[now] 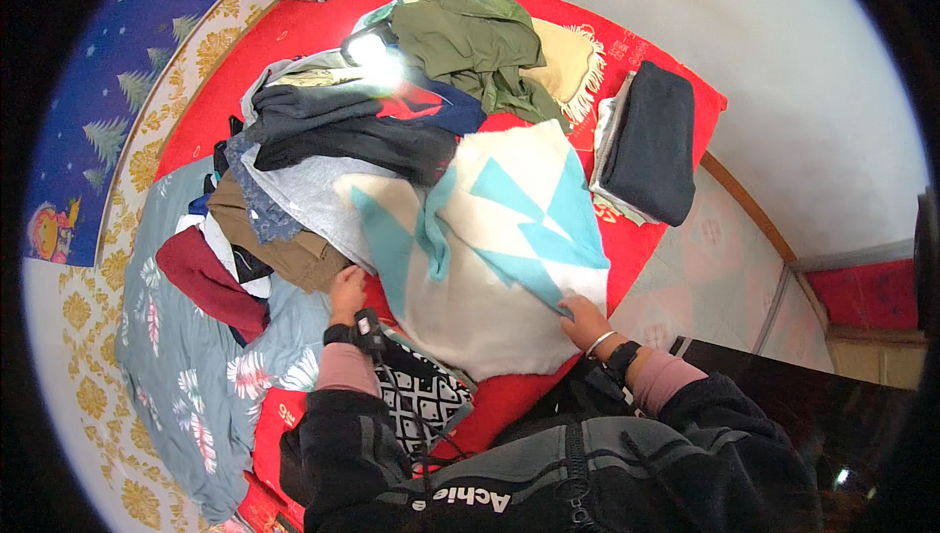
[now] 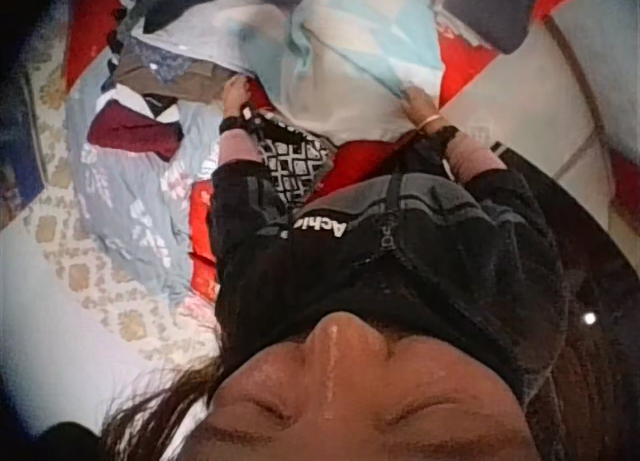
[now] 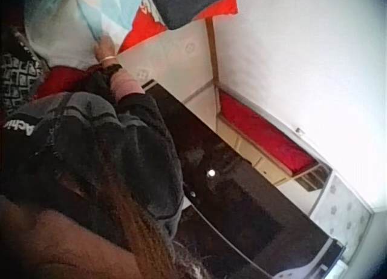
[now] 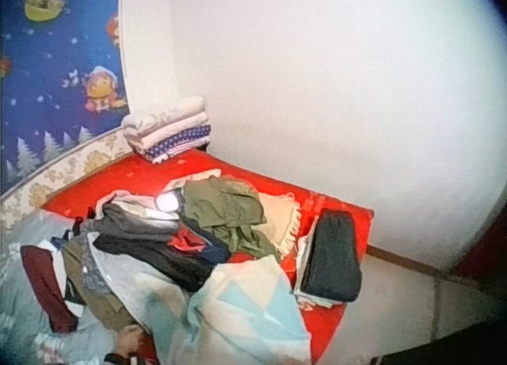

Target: The person folds several garments on a bed, including a green sweatshirt, a black-and-white patterned top, a light blue and white sweater, and a maroon sweatshirt. Each item is smoothed, folded in half or quarters, and placed into a growing stack.

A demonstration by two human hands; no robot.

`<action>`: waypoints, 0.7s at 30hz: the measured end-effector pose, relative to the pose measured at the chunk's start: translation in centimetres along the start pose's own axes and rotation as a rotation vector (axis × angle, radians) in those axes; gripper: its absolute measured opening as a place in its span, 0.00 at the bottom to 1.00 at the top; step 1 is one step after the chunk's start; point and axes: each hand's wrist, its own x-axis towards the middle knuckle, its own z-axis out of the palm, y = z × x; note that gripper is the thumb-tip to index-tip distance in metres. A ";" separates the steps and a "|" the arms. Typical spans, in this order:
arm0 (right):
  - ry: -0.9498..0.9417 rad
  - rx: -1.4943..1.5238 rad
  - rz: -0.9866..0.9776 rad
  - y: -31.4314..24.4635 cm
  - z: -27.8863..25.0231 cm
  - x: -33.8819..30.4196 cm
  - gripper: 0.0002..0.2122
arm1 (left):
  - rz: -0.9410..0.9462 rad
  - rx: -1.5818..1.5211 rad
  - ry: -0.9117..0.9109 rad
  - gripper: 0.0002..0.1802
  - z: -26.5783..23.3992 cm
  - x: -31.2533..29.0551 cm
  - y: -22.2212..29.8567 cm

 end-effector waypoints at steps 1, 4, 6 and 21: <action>-0.036 -0.031 -0.119 0.3 0.4 -0.1 0.16 | 0.009 0.189 -0.125 0.21 0.8 0.4 -0.2; -0.137 -0.194 -0.380 1.4 1.7 -1.1 0.17 | 0.169 0.509 0.027 0.28 4.8 0.4 -1.2; -0.231 -0.424 -0.455 1.9 2.2 -1.3 0.17 | 0.154 0.669 0.116 0.27 6.7 -0.7 -0.1; -0.019 1.594 0.742 2.5 -4.3 4.9 0.29 | 0.927 1.038 -0.813 0.16 18.1 -17.5 2.3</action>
